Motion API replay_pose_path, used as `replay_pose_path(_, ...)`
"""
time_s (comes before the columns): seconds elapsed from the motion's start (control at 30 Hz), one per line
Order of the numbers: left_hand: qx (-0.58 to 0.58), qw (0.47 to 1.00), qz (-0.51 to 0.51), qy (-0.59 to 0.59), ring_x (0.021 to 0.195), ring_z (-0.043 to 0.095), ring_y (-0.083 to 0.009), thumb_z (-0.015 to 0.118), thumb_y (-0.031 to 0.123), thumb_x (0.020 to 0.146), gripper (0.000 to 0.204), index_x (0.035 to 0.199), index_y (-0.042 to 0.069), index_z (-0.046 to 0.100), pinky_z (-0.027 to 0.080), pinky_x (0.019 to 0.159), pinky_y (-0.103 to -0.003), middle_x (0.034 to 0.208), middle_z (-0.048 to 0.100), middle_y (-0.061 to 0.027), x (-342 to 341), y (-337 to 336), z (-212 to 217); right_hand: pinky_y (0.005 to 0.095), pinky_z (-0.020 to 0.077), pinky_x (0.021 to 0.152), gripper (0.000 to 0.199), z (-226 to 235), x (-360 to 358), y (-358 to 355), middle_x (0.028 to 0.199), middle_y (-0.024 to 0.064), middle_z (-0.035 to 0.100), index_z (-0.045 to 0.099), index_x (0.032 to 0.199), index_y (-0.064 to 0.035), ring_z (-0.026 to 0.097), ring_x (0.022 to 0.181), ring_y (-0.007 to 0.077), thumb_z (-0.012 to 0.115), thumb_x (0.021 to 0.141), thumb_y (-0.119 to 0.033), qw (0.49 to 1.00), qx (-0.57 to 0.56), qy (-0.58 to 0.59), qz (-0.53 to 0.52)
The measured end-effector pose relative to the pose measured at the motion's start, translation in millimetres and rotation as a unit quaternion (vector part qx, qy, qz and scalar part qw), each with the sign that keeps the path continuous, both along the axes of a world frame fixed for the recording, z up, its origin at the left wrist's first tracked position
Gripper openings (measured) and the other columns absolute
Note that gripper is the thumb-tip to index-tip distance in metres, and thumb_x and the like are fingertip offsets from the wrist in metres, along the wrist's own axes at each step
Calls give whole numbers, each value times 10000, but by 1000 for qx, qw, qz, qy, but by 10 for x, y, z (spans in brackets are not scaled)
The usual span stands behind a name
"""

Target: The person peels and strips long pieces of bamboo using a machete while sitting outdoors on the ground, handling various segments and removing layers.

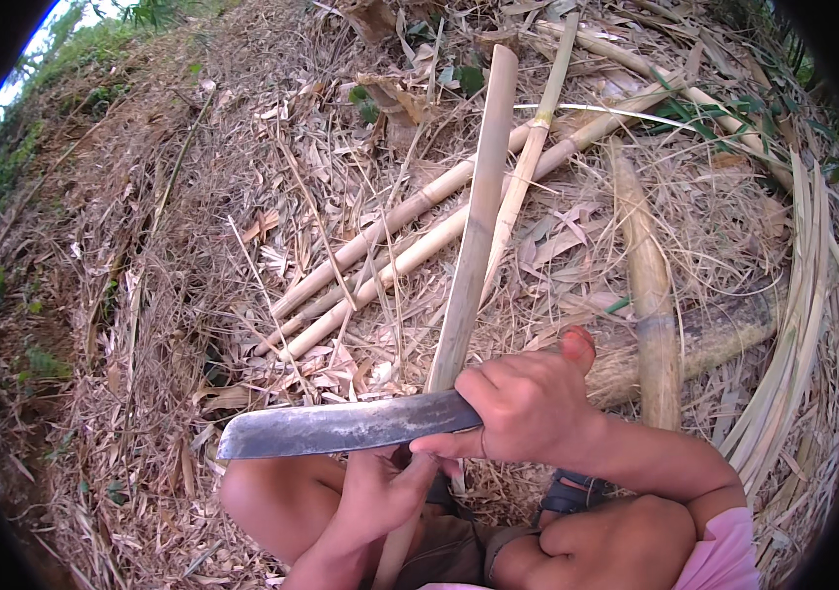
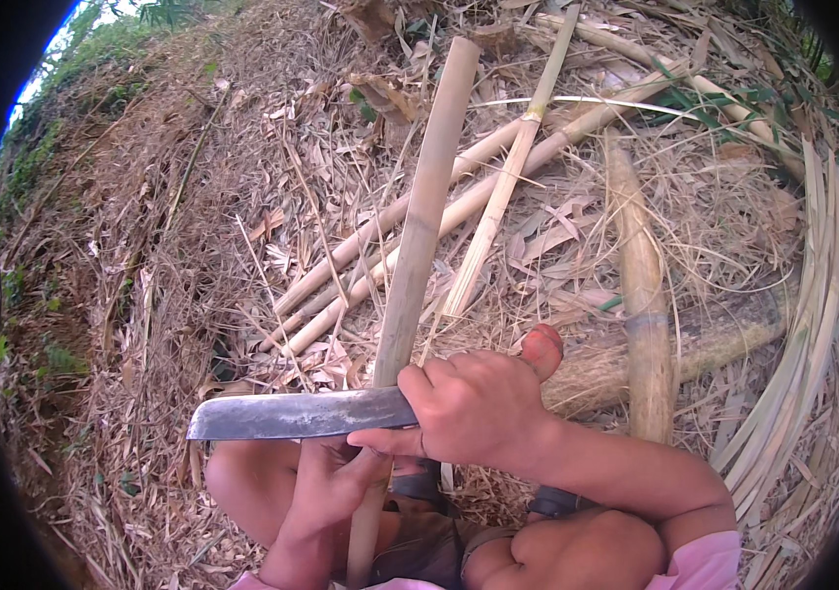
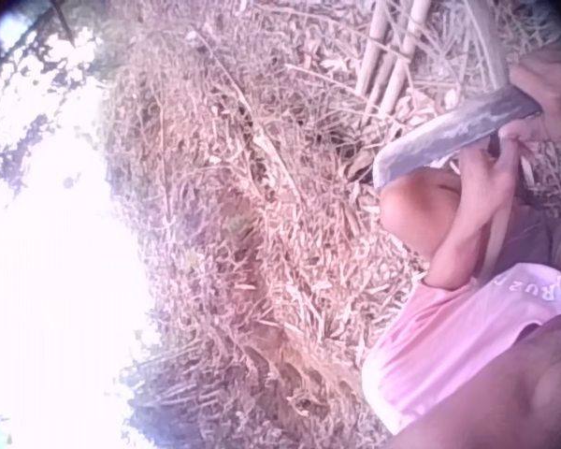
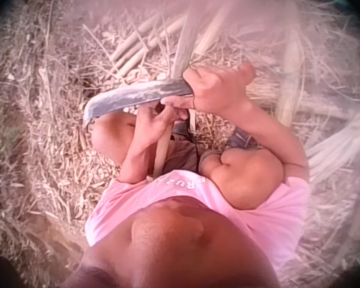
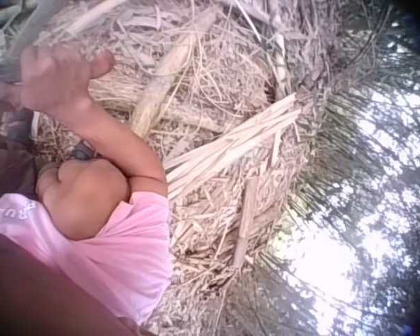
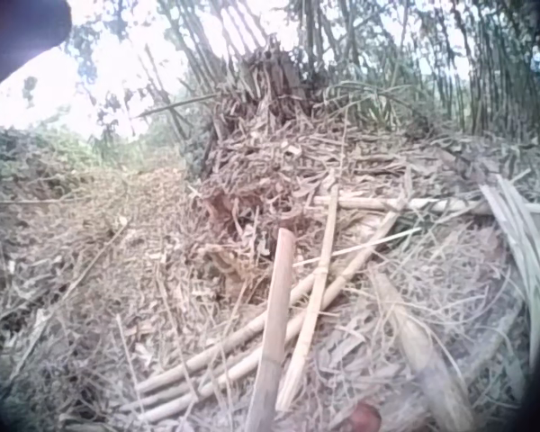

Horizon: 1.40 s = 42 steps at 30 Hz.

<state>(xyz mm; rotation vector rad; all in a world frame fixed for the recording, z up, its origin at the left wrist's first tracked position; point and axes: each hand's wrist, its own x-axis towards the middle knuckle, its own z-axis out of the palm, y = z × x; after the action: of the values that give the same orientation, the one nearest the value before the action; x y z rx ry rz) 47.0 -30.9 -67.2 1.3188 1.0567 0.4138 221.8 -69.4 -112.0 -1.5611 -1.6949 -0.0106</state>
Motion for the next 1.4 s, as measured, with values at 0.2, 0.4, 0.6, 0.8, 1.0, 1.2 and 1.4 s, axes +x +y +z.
replay_pose_path(0.2,-5,989,-77,124,582,505,-80,509,107,997,243,805,-4,608,396,507,-290,622,564,0,-126,45,-78,307,475,438,635,-14,31,-2,503,50,534,532,601,-82,578,426,201,627,815,-673,1000,-12,-7,-22)
replay_pose_path(0.4,217,952,-108,188,584,596,-359,524,112,989,223,828,-33,580,438,546,-441,649,572,-194,-16,-43,-48,308,485,419,658,-94,66,30,484,42,517,500,576,-99,585,425,194,584,825,-702,999,1,-22,-24)
replay_pose_path(0.6,311,908,-173,219,586,606,-336,463,121,1024,217,917,-39,561,457,548,-411,681,611,-165,20,-12,14,338,445,430,646,-87,207,29,489,21,514,516,581,-126,565,416,192,589,789,-733,995,39,-74,-61)
replay_pose_path(0.8,146,943,-127,269,585,607,-300,502,152,1019,186,972,-17,564,466,561,-390,679,594,-165,-2,-61,242,405,435,451,609,-412,746,15,503,60,533,580,627,-129,564,428,267,529,870,-685,971,-87,-17,-223)
replay_pose_path(1.0,14,982,-108,154,547,506,-130,467,226,1046,247,986,11,571,437,538,-314,619,533,-49,-82,-66,12,374,416,426,599,-364,636,15,483,60,503,582,624,-107,540,422,255,560,877,-650,982,-70,42,-173)
replay_pose_path(1.2,119,967,-115,196,600,630,-348,483,197,1027,252,959,-34,557,458,553,-415,660,608,-171,-99,-25,8,355,282,606,638,-78,227,-30,485,1,480,550,589,-165,522,413,171,576,758,-780,994,-42,-73,-66)
replay_pose_path(1.4,162,957,-155,182,566,557,-412,485,182,1019,228,943,-24,545,421,509,-433,693,589,-218,-287,-71,-67,419,440,537,601,-157,1158,220,565,71,559,604,642,-130,597,505,246,534,863,-684,948,-217,22,-234)
